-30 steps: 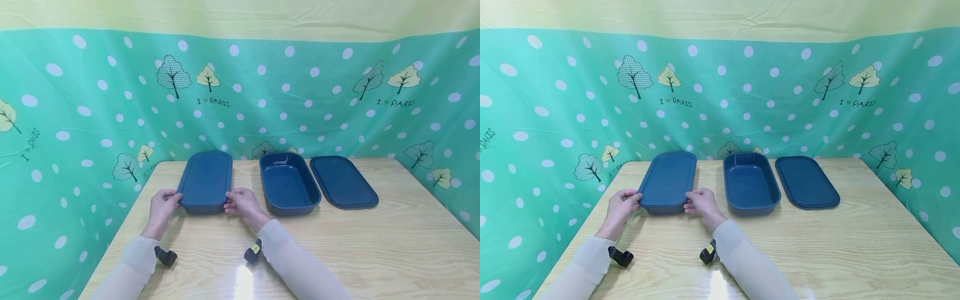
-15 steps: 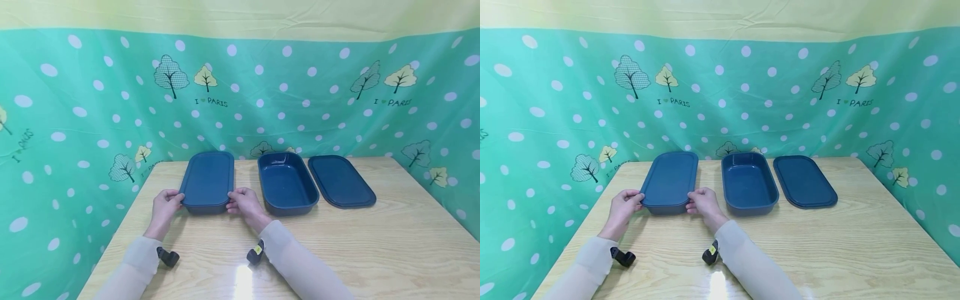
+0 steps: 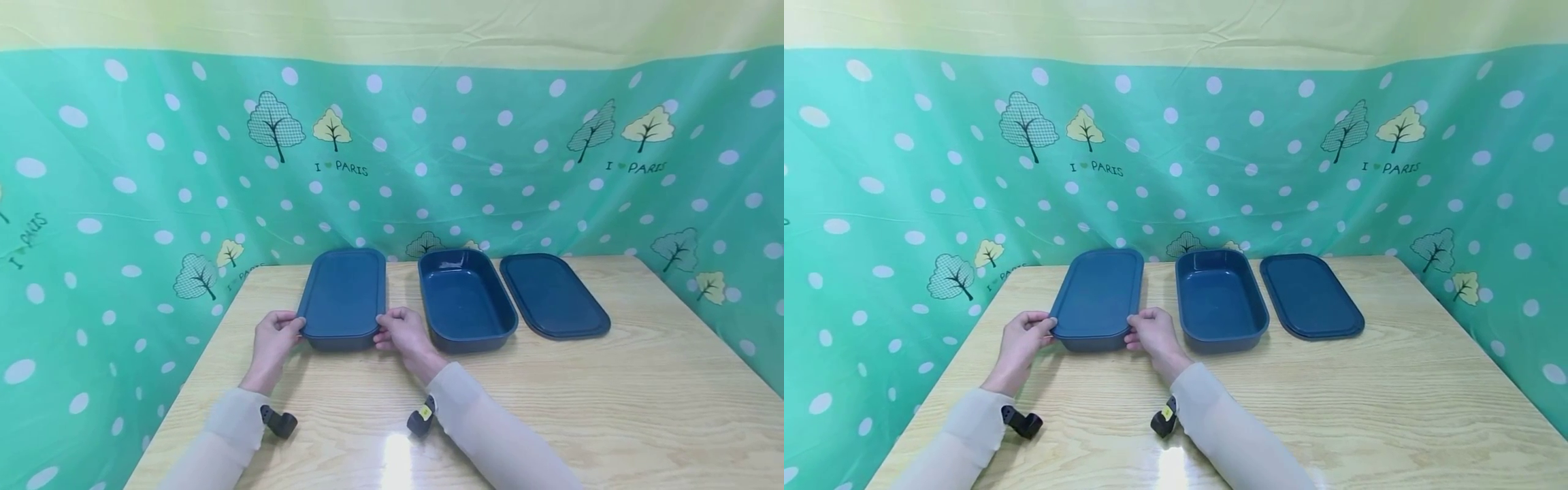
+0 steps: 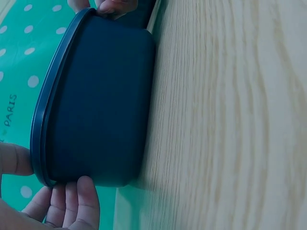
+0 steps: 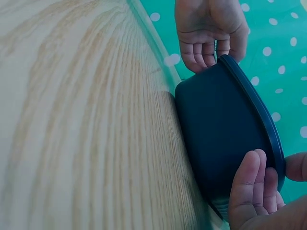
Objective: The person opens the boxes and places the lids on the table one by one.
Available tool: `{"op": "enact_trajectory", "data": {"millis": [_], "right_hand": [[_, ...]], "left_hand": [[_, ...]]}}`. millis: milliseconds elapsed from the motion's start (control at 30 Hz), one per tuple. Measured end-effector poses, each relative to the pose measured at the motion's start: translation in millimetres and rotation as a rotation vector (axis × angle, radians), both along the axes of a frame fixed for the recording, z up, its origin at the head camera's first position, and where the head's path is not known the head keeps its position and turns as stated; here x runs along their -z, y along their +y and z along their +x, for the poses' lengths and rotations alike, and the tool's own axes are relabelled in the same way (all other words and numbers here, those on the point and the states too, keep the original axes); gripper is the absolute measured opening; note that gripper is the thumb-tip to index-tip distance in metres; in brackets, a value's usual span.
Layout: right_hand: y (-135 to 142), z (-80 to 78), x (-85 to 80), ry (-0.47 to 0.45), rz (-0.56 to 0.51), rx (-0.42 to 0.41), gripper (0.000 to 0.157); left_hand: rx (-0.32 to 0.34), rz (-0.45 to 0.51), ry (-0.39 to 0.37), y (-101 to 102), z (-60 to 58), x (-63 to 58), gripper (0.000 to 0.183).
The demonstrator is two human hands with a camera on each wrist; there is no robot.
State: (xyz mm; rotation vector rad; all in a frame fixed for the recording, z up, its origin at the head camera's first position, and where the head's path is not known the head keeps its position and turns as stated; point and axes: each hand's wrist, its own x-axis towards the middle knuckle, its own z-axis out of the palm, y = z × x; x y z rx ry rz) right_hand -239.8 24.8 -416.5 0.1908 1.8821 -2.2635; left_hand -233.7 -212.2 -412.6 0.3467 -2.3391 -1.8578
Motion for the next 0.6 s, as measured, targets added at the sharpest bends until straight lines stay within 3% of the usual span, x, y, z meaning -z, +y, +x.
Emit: {"op": "enact_trajectory", "data": {"millis": [600], "right_hand": [[7, 6.0, -0.8, 0.006, 0.052, 0.046, 0.019]], "left_hand": [[-0.015, 0.022, -0.003, 13, -0.9, 1.5, 0.034]]}}
